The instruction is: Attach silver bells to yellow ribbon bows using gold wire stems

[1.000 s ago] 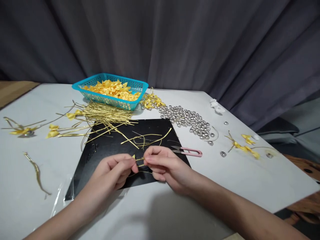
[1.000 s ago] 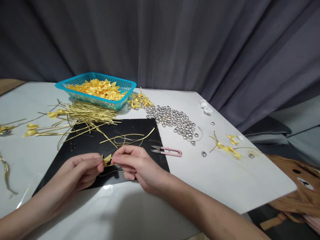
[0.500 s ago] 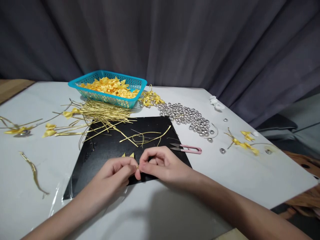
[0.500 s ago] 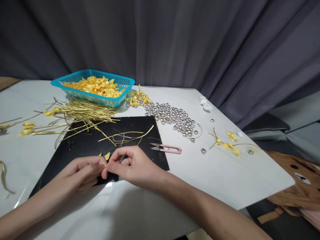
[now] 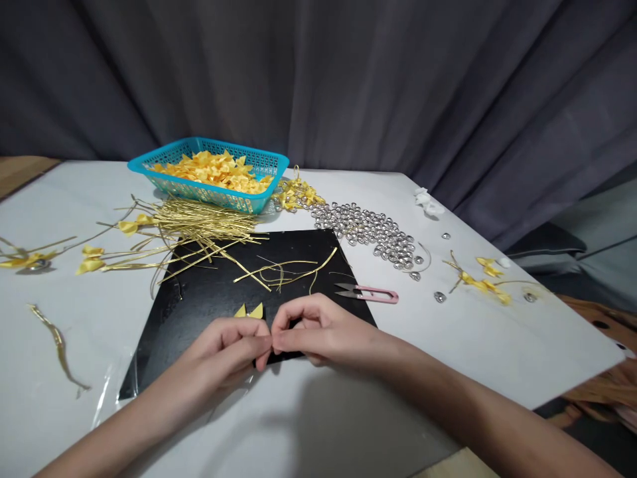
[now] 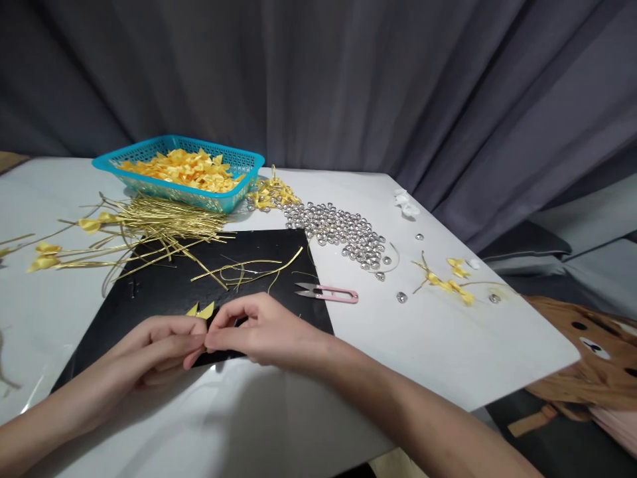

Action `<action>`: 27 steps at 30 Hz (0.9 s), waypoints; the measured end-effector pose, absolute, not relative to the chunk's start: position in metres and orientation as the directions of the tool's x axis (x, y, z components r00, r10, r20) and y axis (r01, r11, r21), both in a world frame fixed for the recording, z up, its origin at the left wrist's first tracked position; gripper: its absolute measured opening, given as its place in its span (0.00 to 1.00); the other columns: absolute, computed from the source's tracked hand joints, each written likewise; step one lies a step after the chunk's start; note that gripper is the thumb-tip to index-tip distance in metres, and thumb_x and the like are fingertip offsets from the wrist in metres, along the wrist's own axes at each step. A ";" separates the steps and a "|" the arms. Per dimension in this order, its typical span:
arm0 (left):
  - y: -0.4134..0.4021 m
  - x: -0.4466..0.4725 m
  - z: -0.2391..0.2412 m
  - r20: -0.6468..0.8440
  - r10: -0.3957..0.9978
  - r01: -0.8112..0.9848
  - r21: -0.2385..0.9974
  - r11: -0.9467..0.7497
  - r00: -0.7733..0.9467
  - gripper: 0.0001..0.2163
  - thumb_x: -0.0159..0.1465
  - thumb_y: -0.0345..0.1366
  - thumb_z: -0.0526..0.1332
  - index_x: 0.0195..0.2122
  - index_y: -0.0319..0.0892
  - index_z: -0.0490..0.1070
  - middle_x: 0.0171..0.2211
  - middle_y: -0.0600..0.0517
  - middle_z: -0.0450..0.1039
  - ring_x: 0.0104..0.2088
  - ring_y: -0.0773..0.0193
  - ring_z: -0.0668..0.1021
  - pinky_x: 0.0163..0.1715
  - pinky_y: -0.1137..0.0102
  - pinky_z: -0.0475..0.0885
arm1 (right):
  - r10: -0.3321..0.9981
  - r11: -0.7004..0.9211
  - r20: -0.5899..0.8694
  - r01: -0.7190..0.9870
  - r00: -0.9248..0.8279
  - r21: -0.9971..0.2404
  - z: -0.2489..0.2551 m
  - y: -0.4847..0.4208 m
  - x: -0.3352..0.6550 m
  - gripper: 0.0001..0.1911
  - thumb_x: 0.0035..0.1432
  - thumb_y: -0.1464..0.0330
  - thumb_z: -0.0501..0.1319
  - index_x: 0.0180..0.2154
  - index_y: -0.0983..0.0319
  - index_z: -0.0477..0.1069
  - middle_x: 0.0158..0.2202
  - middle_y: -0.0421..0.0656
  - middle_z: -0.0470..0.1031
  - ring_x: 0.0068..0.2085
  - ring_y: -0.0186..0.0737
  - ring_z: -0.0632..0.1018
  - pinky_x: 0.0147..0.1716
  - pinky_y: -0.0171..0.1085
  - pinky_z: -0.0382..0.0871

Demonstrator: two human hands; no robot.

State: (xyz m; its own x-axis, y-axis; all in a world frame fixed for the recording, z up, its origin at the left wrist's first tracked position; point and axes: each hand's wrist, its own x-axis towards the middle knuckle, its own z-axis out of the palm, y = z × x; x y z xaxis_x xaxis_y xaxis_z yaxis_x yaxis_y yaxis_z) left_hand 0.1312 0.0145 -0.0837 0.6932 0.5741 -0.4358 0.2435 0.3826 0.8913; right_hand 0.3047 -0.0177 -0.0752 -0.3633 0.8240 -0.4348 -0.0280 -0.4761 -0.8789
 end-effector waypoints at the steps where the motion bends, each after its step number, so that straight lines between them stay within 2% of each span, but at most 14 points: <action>1: 0.015 0.131 -0.085 -0.439 0.564 0.212 0.881 0.424 0.700 0.16 0.55 0.47 0.60 0.17 0.43 0.63 0.12 0.64 0.44 0.15 0.74 0.46 0.14 0.74 0.41 | 0.823 -0.482 -0.433 -0.047 -0.368 -0.875 -0.075 -0.018 0.306 0.11 0.47 0.66 0.69 0.25 0.65 0.69 0.16 0.31 0.63 0.13 0.20 0.56 0.12 0.27 0.44; 4: 0.015 0.130 -0.087 -0.426 0.559 0.104 0.850 0.516 0.711 0.16 0.55 0.45 0.61 0.16 0.42 0.63 0.12 0.65 0.42 0.14 0.75 0.46 0.14 0.75 0.42 | 0.829 -0.486 -0.413 -0.123 -0.377 -0.865 -0.077 -0.018 0.308 0.12 0.46 0.64 0.69 0.27 0.65 0.71 0.21 0.35 0.70 0.13 0.20 0.58 0.11 0.27 0.44; 12: 0.016 0.131 -0.083 -0.480 0.609 0.018 0.794 0.608 0.632 0.17 0.48 0.44 0.67 0.15 0.43 0.59 0.12 0.66 0.40 0.14 0.77 0.43 0.12 0.78 0.42 | 0.826 -0.537 -0.407 -0.324 -0.389 -0.779 -0.080 -0.017 0.311 0.06 0.49 0.71 0.67 0.30 0.67 0.74 0.25 0.37 0.74 0.13 0.16 0.55 0.11 0.25 0.44; 16: 0.016 0.130 -0.084 -0.473 0.634 0.045 0.821 0.570 0.612 0.18 0.48 0.45 0.67 0.15 0.43 0.59 0.12 0.66 0.41 0.15 0.77 0.44 0.12 0.77 0.42 | 0.839 -0.501 -0.382 -0.277 -0.387 -0.820 -0.083 -0.017 0.311 0.10 0.48 0.67 0.69 0.32 0.67 0.75 0.25 0.37 0.75 0.13 0.17 0.58 0.11 0.26 0.45; 23: 0.017 0.131 -0.086 -0.412 0.683 0.179 0.905 0.387 0.604 0.17 0.52 0.50 0.61 0.16 0.43 0.62 0.10 0.64 0.45 0.14 0.75 0.45 0.14 0.74 0.42 | 0.835 -0.482 -0.408 -0.134 -0.369 -0.866 -0.082 -0.016 0.311 0.14 0.45 0.64 0.71 0.31 0.66 0.74 0.27 0.37 0.76 0.13 0.18 0.60 0.11 0.27 0.48; 27: 0.016 0.131 -0.084 -0.364 0.741 0.292 0.928 0.233 0.565 0.17 0.53 0.48 0.60 0.15 0.43 0.62 0.11 0.62 0.46 0.15 0.73 0.48 0.15 0.73 0.44 | 0.858 -0.407 -0.383 0.002 -0.343 -0.913 -0.075 -0.018 0.309 0.14 0.47 0.62 0.69 0.30 0.65 0.70 0.24 0.34 0.70 0.15 0.20 0.60 0.13 0.28 0.49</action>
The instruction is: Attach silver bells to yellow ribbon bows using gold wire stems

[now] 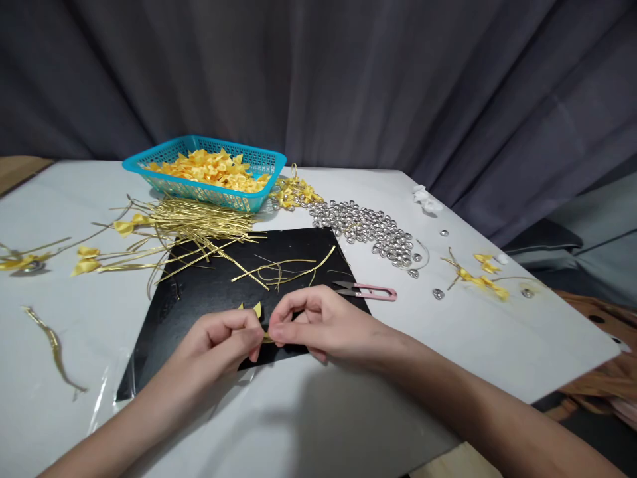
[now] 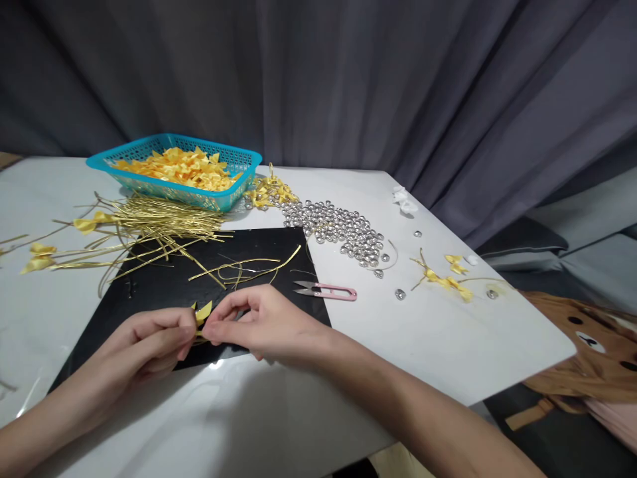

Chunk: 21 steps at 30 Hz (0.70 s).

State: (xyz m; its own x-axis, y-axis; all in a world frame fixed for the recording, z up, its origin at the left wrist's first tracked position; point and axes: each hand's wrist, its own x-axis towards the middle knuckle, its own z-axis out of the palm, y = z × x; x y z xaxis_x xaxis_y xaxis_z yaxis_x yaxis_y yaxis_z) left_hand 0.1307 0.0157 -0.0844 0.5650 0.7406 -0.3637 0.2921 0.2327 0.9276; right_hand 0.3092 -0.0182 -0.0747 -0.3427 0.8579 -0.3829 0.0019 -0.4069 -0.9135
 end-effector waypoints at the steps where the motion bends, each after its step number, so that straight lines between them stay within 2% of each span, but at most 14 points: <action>1: 0.016 0.129 -0.083 -0.335 0.766 0.311 0.932 0.186 0.548 0.17 0.54 0.47 0.60 0.15 0.43 0.63 0.12 0.61 0.49 0.15 0.72 0.50 0.15 0.73 0.46 | 0.873 -0.368 -0.353 0.021 -0.335 -0.930 -0.073 -0.019 0.309 0.14 0.49 0.62 0.69 0.30 0.65 0.69 0.22 0.33 0.67 0.16 0.21 0.58 0.14 0.28 0.47; 4: 0.020 0.122 -0.076 -0.247 0.841 0.329 0.940 0.087 0.481 0.12 0.56 0.46 0.61 0.23 0.44 0.73 0.18 0.57 0.63 0.18 0.70 0.60 0.17 0.74 0.56 | 0.926 -0.242 -0.244 0.043 -0.288 -0.969 -0.070 -0.019 0.312 0.12 0.54 0.62 0.65 0.31 0.63 0.66 0.19 0.31 0.57 0.19 0.23 0.54 0.17 0.29 0.43; 5: 0.023 0.119 -0.072 -0.215 0.860 0.324 0.944 0.062 0.462 0.10 0.55 0.46 0.62 0.28 0.46 0.76 0.24 0.55 0.70 0.20 0.69 0.64 0.19 0.74 0.60 | 0.937 -0.214 -0.221 0.057 -0.269 -0.975 -0.070 -0.019 0.313 0.12 0.55 0.62 0.64 0.32 0.63 0.66 0.19 0.31 0.54 0.19 0.25 0.53 0.18 0.30 0.42; 7: 0.030 0.112 -0.066 -0.132 0.928 0.321 0.947 0.014 0.350 0.12 0.52 0.47 0.64 0.34 0.49 0.77 0.32 0.54 0.75 0.24 0.67 0.68 0.21 0.73 0.64 | 0.954 -0.174 -0.190 0.089 -0.231 -0.981 -0.068 -0.018 0.316 0.11 0.57 0.61 0.62 0.33 0.62 0.65 0.19 0.31 0.52 0.21 0.26 0.52 0.20 0.31 0.43; 8: 0.035 0.108 -0.065 -0.110 0.943 0.350 0.937 -0.007 0.313 0.12 0.52 0.49 0.64 0.34 0.50 0.77 0.32 0.54 0.75 0.23 0.67 0.68 0.22 0.73 0.64 | 0.960 -0.154 -0.175 0.111 -0.217 -0.982 -0.068 -0.018 0.317 0.11 0.58 0.62 0.61 0.33 0.62 0.64 0.20 0.32 0.52 0.21 0.27 0.53 0.20 0.31 0.44; 10: 0.044 0.102 -0.066 -0.136 0.928 0.471 0.881 -0.047 0.347 0.15 0.52 0.52 0.63 0.34 0.49 0.78 0.31 0.52 0.76 0.25 0.64 0.70 0.21 0.72 0.65 | 0.970 -0.109 -0.143 0.173 -0.198 -0.979 -0.066 -0.017 0.317 0.09 0.59 0.64 0.59 0.32 0.63 0.64 0.23 0.33 0.55 0.23 0.27 0.55 0.21 0.31 0.46; 12: 0.052 0.097 -0.072 -0.100 0.904 0.613 0.765 -0.197 0.416 0.17 0.51 0.53 0.63 0.37 0.50 0.78 0.25 0.53 0.73 0.19 0.66 0.66 0.16 0.72 0.59 | 0.972 -0.066 -0.119 0.251 -0.202 -0.966 -0.064 -0.017 0.317 0.08 0.60 0.66 0.57 0.31 0.64 0.65 0.26 0.36 0.58 0.25 0.27 0.57 0.23 0.31 0.49; 14: 0.057 0.094 -0.080 -0.045 0.837 0.640 0.668 -0.381 0.545 0.17 0.51 0.50 0.66 0.39 0.50 0.78 0.27 0.53 0.72 0.21 0.66 0.67 0.18 0.73 0.61 | 0.967 -0.032 -0.115 0.336 -0.228 -0.941 -0.063 -0.017 0.315 0.08 0.61 0.67 0.57 0.30 0.64 0.65 0.29 0.37 0.60 0.25 0.27 0.58 0.24 0.31 0.51; 17: 0.058 0.096 -0.089 -0.034 0.771 0.591 0.664 -0.458 0.636 0.13 0.53 0.47 0.65 0.37 0.49 0.78 0.29 0.53 0.71 0.23 0.66 0.67 0.20 0.74 0.62 | 0.954 0.020 -0.112 0.429 -0.279 -0.903 -0.062 -0.018 0.312 0.07 0.61 0.68 0.56 0.30 0.64 0.66 0.31 0.37 0.61 0.26 0.27 0.59 0.24 0.30 0.53; 21: 0.054 0.103 -0.087 -0.099 0.758 0.566 0.729 -0.385 0.644 0.10 0.53 0.47 0.64 0.27 0.46 0.77 0.29 0.51 0.73 0.24 0.65 0.68 0.21 0.74 0.63 | 0.942 0.060 -0.109 0.479 -0.318 -0.876 -0.063 -0.020 0.311 0.07 0.61 0.70 0.56 0.31 0.65 0.68 0.32 0.38 0.63 0.26 0.26 0.60 0.25 0.30 0.56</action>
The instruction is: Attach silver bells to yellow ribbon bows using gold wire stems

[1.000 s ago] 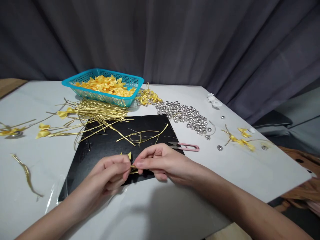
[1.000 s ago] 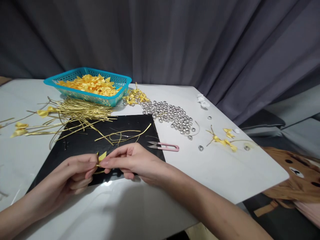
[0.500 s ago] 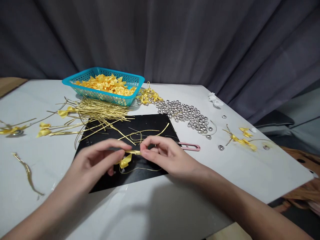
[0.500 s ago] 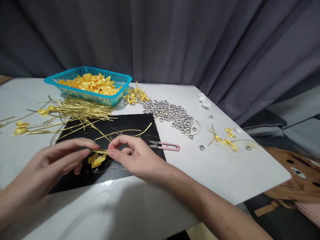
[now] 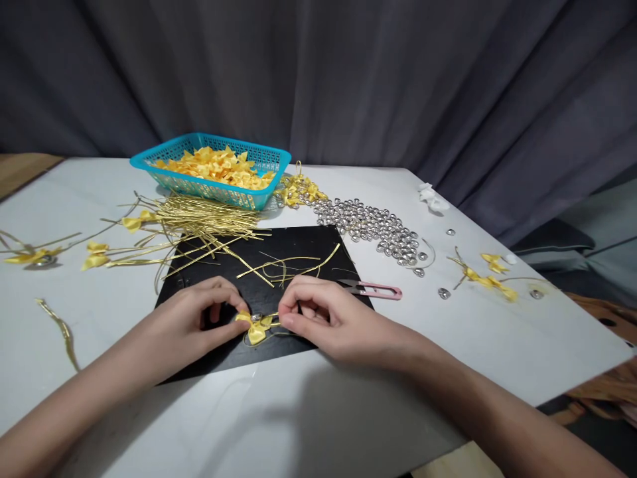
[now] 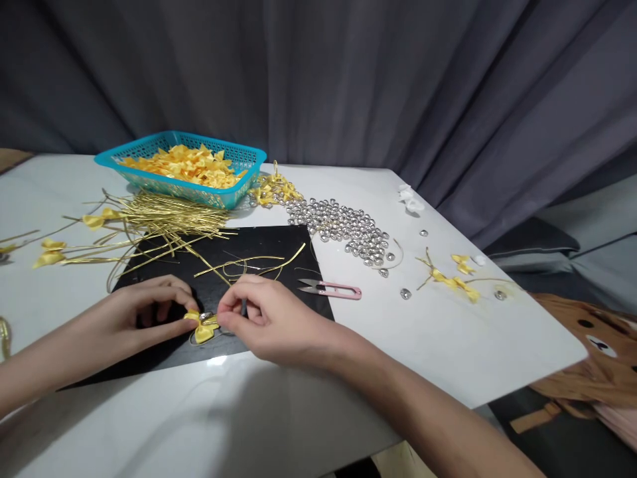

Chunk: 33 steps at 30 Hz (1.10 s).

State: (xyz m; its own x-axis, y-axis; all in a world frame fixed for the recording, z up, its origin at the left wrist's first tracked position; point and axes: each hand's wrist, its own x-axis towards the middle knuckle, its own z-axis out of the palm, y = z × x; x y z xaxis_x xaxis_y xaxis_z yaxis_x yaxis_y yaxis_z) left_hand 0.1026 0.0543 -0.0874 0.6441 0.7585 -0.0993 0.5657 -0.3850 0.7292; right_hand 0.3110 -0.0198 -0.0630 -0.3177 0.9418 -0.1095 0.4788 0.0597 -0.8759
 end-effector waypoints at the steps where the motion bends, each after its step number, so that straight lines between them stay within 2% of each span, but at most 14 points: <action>1: 0.054 0.104 -0.087 -0.142 0.762 0.558 0.766 -0.320 0.632 0.10 0.53 0.47 0.64 0.26 0.46 0.76 0.29 0.51 0.73 0.25 0.65 0.69 0.22 0.74 0.63 | 0.940 0.064 -0.109 0.481 -0.323 -0.874 -0.063 -0.020 0.311 0.06 0.60 0.70 0.56 0.31 0.65 0.68 0.32 0.38 0.63 0.26 0.26 0.60 0.26 0.30 0.56; 4: 0.053 0.107 -0.086 -0.275 0.780 0.494 0.868 -0.050 0.562 0.11 0.53 0.47 0.64 0.26 0.44 0.74 0.24 0.53 0.72 0.26 0.65 0.71 0.24 0.73 0.65 | 0.936 0.067 -0.105 0.462 -0.337 -0.884 -0.065 -0.020 0.310 0.06 0.59 0.69 0.58 0.32 0.65 0.69 0.32 0.39 0.64 0.26 0.26 0.60 0.26 0.30 0.56; 7: 0.051 0.110 -0.084 -0.330 0.805 0.425 0.899 0.108 0.493 0.11 0.51 0.46 0.66 0.25 0.44 0.73 0.23 0.55 0.72 0.25 0.67 0.71 0.26 0.74 0.65 | 0.932 0.057 -0.105 0.429 -0.346 -0.902 -0.065 -0.021 0.310 0.05 0.58 0.69 0.59 0.32 0.65 0.70 0.31 0.38 0.64 0.26 0.26 0.60 0.26 0.29 0.56; 11: 0.046 0.115 -0.077 -0.351 0.818 0.360 0.913 0.191 0.455 0.11 0.47 0.45 0.69 0.23 0.43 0.74 0.22 0.54 0.73 0.25 0.66 0.73 0.27 0.74 0.68 | 0.903 0.011 -0.150 0.370 -0.402 -0.929 -0.061 -0.022 0.311 0.04 0.56 0.70 0.61 0.30 0.66 0.70 0.31 0.38 0.63 0.25 0.26 0.59 0.24 0.30 0.55; 16: 0.044 0.114 -0.077 -0.353 0.826 0.300 0.925 0.235 0.440 0.11 0.48 0.45 0.69 0.26 0.44 0.76 0.24 0.53 0.75 0.27 0.64 0.75 0.30 0.72 0.72 | 0.865 -0.053 -0.206 0.324 -0.458 -0.944 -0.056 -0.022 0.312 0.04 0.55 0.71 0.61 0.30 0.66 0.70 0.32 0.38 0.65 0.25 0.25 0.59 0.24 0.29 0.54; 20: 0.042 0.113 -0.079 -0.413 0.822 0.238 0.908 0.343 0.392 0.11 0.48 0.44 0.69 0.28 0.45 0.77 0.30 0.53 0.77 0.32 0.64 0.77 0.36 0.73 0.73 | 0.885 -0.103 -0.211 0.265 -0.416 -0.959 -0.056 -0.022 0.314 0.05 0.54 0.71 0.62 0.30 0.66 0.68 0.30 0.37 0.63 0.25 0.25 0.59 0.24 0.30 0.53; 23: 0.041 0.114 -0.078 -0.465 0.806 0.199 0.885 0.420 0.366 0.11 0.47 0.44 0.70 0.28 0.45 0.77 0.30 0.54 0.76 0.33 0.64 0.77 0.37 0.72 0.73 | 0.843 -0.182 -0.267 0.219 -0.467 -0.959 -0.054 -0.022 0.318 0.07 0.54 0.68 0.63 0.31 0.65 0.68 0.30 0.37 0.63 0.25 0.25 0.59 0.24 0.29 0.53; 25: 0.042 0.114 -0.078 -0.454 0.815 0.206 0.891 0.405 0.361 0.10 0.48 0.43 0.69 0.28 0.45 0.76 0.30 0.55 0.75 0.33 0.64 0.76 0.36 0.73 0.73 | 0.791 -0.206 -0.299 0.227 -0.534 -0.952 -0.051 -0.022 0.320 0.08 0.54 0.66 0.63 0.31 0.65 0.68 0.31 0.37 0.64 0.25 0.25 0.60 0.24 0.29 0.53; 27: 0.042 0.113 -0.077 -0.391 0.845 0.255 0.915 0.313 0.366 0.09 0.50 0.44 0.67 0.28 0.45 0.75 0.30 0.55 0.74 0.33 0.65 0.75 0.32 0.75 0.71 | 0.786 -0.177 -0.282 0.237 -0.551 -0.955 -0.049 -0.022 0.321 0.08 0.55 0.67 0.62 0.30 0.65 0.68 0.32 0.38 0.64 0.26 0.26 0.61 0.24 0.29 0.55; 30: 0.041 0.113 -0.076 -0.301 0.832 0.371 0.920 0.125 0.466 0.11 0.53 0.46 0.64 0.30 0.44 0.74 0.27 0.54 0.72 0.28 0.66 0.71 0.25 0.75 0.66 | 0.877 -0.083 -0.186 0.242 -0.443 -0.967 -0.052 -0.022 0.318 0.06 0.56 0.68 0.61 0.31 0.65 0.68 0.36 0.40 0.65 0.28 0.26 0.62 0.25 0.29 0.56; 33: 0.036 0.115 -0.078 -0.277 0.762 0.379 0.924 0.045 0.585 0.13 0.56 0.47 0.62 0.36 0.43 0.71 0.25 0.55 0.70 0.25 0.67 0.68 0.23 0.75 0.63 | 0.932 -0.037 -0.117 0.231 -0.344 -0.972 -0.062 -0.022 0.313 0.07 0.57 0.67 0.60 0.32 0.65 0.67 0.43 0.42 0.65 0.29 0.25 0.63 0.26 0.28 0.59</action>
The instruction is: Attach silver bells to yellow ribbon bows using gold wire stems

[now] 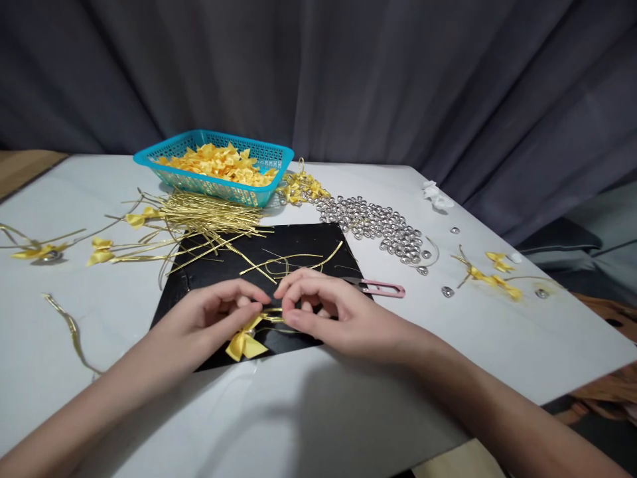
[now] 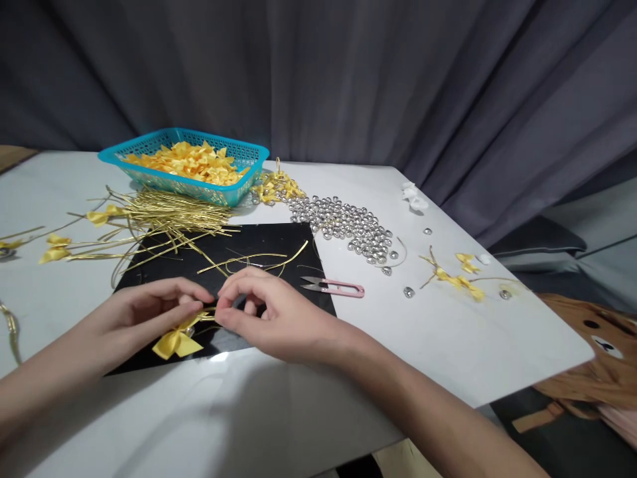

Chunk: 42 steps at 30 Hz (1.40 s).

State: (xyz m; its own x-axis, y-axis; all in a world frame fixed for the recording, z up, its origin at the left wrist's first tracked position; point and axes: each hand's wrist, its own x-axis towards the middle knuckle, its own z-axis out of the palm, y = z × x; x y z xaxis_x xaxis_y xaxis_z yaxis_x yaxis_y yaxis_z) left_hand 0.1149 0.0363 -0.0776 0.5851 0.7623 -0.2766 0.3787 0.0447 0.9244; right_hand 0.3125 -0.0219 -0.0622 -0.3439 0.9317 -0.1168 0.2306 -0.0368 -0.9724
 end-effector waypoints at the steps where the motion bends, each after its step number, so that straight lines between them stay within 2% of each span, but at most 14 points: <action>1: 0.034 0.116 -0.079 -0.267 0.752 0.354 0.934 0.048 0.602 0.13 0.57 0.47 0.62 0.37 0.43 0.70 0.24 0.56 0.69 0.24 0.68 0.68 0.22 0.75 0.63 | 0.928 -0.067 -0.137 0.209 -0.345 -0.976 -0.066 -0.022 0.311 0.07 0.58 0.66 0.60 0.32 0.64 0.66 0.44 0.43 0.65 0.29 0.25 0.64 0.26 0.28 0.59; 4: 0.030 0.118 -0.082 -0.232 0.755 0.259 0.962 0.084 0.614 0.13 0.58 0.45 0.62 0.38 0.45 0.64 0.21 0.60 0.65 0.21 0.71 0.65 0.20 0.77 0.62 | 0.863 -0.252 -0.286 0.137 -0.417 -0.958 -0.075 -0.023 0.306 0.10 0.58 0.63 0.60 0.34 0.63 0.65 0.32 0.39 0.66 0.24 0.25 0.65 0.22 0.28 0.60; 7: 0.027 0.119 -0.085 -0.226 0.744 0.199 0.972 0.127 0.629 0.12 0.58 0.44 0.63 0.35 0.45 0.62 0.21 0.61 0.65 0.21 0.72 0.67 0.20 0.78 0.62 | 0.815 -0.381 -0.391 0.112 -0.429 -0.918 -0.079 -0.024 0.302 0.14 0.55 0.60 0.63 0.36 0.63 0.66 0.17 0.31 0.58 0.18 0.25 0.60 0.18 0.26 0.55; 11: 0.027 0.120 -0.086 -0.218 0.760 0.141 0.976 0.167 0.612 0.10 0.58 0.44 0.63 0.34 0.45 0.64 0.20 0.61 0.67 0.20 0.73 0.68 0.19 0.80 0.62 | 0.845 -0.412 -0.383 0.003 -0.374 -0.911 -0.080 -0.025 0.299 0.18 0.49 0.59 0.68 0.34 0.65 0.68 0.15 0.30 0.57 0.17 0.22 0.54 0.15 0.26 0.45; 16: 0.026 0.121 -0.085 -0.206 0.832 0.147 0.978 0.151 0.515 0.12 0.52 0.42 0.68 0.34 0.45 0.71 0.24 0.57 0.72 0.24 0.69 0.72 0.22 0.77 0.66 | 0.944 -0.294 -0.279 -0.065 -0.178 -0.953 -0.078 -0.022 0.301 0.13 0.52 0.62 0.65 0.33 0.65 0.69 0.14 0.29 0.55 0.15 0.23 0.51 0.15 0.28 0.41; 20: 0.024 0.119 -0.084 -0.224 0.867 0.220 0.966 0.136 0.445 0.10 0.51 0.43 0.69 0.26 0.44 0.73 0.22 0.57 0.69 0.22 0.70 0.69 0.23 0.77 0.65 | 0.961 -0.263 -0.254 -0.073 -0.108 -0.962 -0.075 -0.017 0.304 0.07 0.56 0.67 0.61 0.32 0.64 0.68 0.17 0.31 0.60 0.16 0.23 0.56 0.15 0.28 0.43; 25: 0.020 0.116 -0.081 -0.213 0.934 0.216 0.964 0.154 0.287 0.11 0.53 0.48 0.66 0.28 0.46 0.74 0.25 0.58 0.70 0.28 0.68 0.71 0.29 0.78 0.66 | 0.933 -0.311 -0.316 0.054 -0.172 -0.949 -0.072 -0.020 0.304 0.08 0.56 0.65 0.61 0.33 0.64 0.68 0.21 0.33 0.61 0.16 0.23 0.54 0.16 0.29 0.44; 29: 0.022 0.114 -0.081 -0.139 0.971 0.184 0.977 0.103 0.193 0.11 0.51 0.47 0.68 0.27 0.46 0.73 0.26 0.59 0.72 0.30 0.69 0.71 0.30 0.79 0.66 | 0.920 -0.012 -0.119 0.276 -0.375 -0.961 -0.056 -0.026 0.310 0.03 0.55 0.73 0.61 0.29 0.66 0.69 0.34 0.39 0.64 0.24 0.23 0.60 0.23 0.27 0.56; 31: 0.024 0.115 -0.081 -0.121 0.972 0.209 0.975 0.078 0.201 0.10 0.51 0.47 0.68 0.27 0.47 0.74 0.24 0.59 0.72 0.28 0.69 0.72 0.28 0.79 0.66 | 0.840 0.131 -0.062 0.311 -0.540 -0.941 -0.047 -0.028 0.313 0.02 0.55 0.75 0.61 0.29 0.66 0.70 0.35 0.39 0.63 0.27 0.24 0.62 0.25 0.27 0.59; 33: 0.025 0.117 -0.080 -0.123 0.957 0.234 0.970 0.060 0.262 0.09 0.52 0.46 0.67 0.27 0.47 0.74 0.23 0.58 0.72 0.26 0.69 0.72 0.26 0.78 0.66 | 0.790 0.210 -0.027 0.311 -0.613 -0.927 -0.043 -0.031 0.314 0.02 0.56 0.74 0.60 0.31 0.65 0.70 0.33 0.39 0.64 0.29 0.26 0.65 0.25 0.26 0.60; 36: 0.023 0.122 -0.077 -0.156 0.892 0.265 0.963 0.042 0.425 0.08 0.53 0.44 0.66 0.26 0.46 0.76 0.22 0.56 0.73 0.25 0.67 0.72 0.25 0.77 0.66 | 0.876 0.298 0.059 0.442 -0.479 -0.846 -0.045 -0.032 0.312 0.03 0.58 0.73 0.58 0.31 0.65 0.69 0.38 0.42 0.67 0.40 0.31 0.70 0.39 0.31 0.66; 39: 0.021 0.126 -0.076 -0.173 0.852 0.273 0.961 0.037 0.493 0.08 0.54 0.42 0.65 0.23 0.45 0.76 0.22 0.55 0.72 0.25 0.68 0.71 0.25 0.77 0.66 | 0.951 0.252 0.089 0.576 -0.296 -0.778 -0.053 -0.031 0.309 0.04 0.59 0.73 0.58 0.30 0.64 0.69 0.51 0.47 0.66 0.57 0.38 0.64 0.58 0.40 0.55; 40: 0.020 0.127 -0.077 -0.176 0.851 0.267 0.963 0.044 0.495 0.08 0.54 0.42 0.65 0.23 0.45 0.76 0.21 0.56 0.71 0.24 0.69 0.70 0.24 0.78 0.66 | 0.961 0.222 0.075 0.581 -0.267 -0.783 -0.054 -0.030 0.308 0.05 0.58 0.72 0.58 0.30 0.64 0.69 0.53 0.47 0.66 0.59 0.39 0.62 0.59 0.41 0.53; 42: 0.020 0.126 -0.079 -0.199 0.846 0.258 0.963 0.076 0.495 0.08 0.55 0.43 0.64 0.23 0.46 0.75 0.20 0.57 0.69 0.23 0.70 0.69 0.23 0.79 0.65 | 0.966 0.167 0.021 0.562 -0.256 -0.810 -0.056 -0.029 0.307 0.05 0.58 0.73 0.57 0.30 0.63 0.69 0.51 0.46 0.69 0.56 0.37 0.67 0.57 0.39 0.57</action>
State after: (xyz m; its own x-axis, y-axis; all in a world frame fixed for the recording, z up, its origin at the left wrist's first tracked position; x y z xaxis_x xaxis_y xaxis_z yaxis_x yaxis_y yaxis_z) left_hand 0.1260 0.0202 -0.0788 0.4951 0.8458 -0.1988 0.2575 0.0757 0.9633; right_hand 0.3072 -0.0290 -0.0563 -0.2563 0.9664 0.0214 0.5620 0.1670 -0.8101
